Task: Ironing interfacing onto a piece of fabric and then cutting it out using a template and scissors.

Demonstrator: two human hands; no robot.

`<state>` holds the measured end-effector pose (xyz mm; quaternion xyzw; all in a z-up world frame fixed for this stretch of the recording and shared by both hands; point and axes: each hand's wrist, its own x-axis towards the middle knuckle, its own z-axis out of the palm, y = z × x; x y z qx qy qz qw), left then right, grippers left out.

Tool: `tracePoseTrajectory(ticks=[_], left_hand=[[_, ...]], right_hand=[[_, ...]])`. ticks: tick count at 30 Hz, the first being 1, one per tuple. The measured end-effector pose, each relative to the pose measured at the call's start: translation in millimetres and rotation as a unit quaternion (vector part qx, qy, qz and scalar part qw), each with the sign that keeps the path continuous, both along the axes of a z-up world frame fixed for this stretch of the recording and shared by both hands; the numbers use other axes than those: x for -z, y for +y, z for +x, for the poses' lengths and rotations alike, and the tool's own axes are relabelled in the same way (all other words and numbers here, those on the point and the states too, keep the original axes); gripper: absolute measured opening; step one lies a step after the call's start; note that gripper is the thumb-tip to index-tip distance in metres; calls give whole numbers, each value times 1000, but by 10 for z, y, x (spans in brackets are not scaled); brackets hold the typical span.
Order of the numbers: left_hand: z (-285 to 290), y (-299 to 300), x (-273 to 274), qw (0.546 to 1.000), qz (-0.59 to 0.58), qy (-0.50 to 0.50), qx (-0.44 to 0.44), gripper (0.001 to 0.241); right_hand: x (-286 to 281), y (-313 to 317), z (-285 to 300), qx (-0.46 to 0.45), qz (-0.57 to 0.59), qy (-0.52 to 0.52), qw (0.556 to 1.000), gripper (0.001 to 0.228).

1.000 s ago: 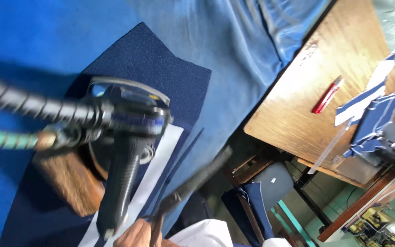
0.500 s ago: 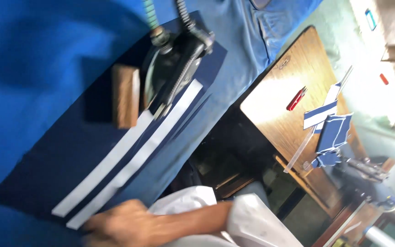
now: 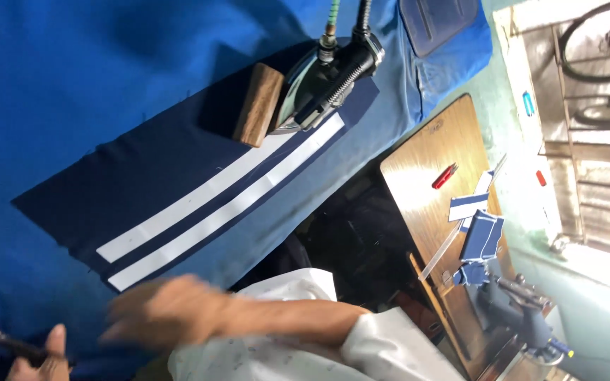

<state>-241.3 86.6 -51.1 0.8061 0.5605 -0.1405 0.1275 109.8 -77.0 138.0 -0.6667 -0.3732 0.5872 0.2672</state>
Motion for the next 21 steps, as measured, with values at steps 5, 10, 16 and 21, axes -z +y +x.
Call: tracePoseTrajectory(ticks=[5, 10, 16, 21], left_hand=[[181, -400, -44, 987, 107, 121, 20, 55], [2304, -1195, -1595, 962, 248, -37, 103, 43], [4408, -1797, -1254, 893, 139, -356, 239, 51], [5299, -1969, -972, 874, 92, -329, 344, 77]], right_hand=[[14, -1299, 1090, 203, 253, -164, 932, 20], [-138, -2067, 2480, 198, 251, -412, 854, 23], [228, -2273, 3818, 25, 287, -560, 777, 56], [305, -1982, 4314, -181, 318, -466, 806, 44]])
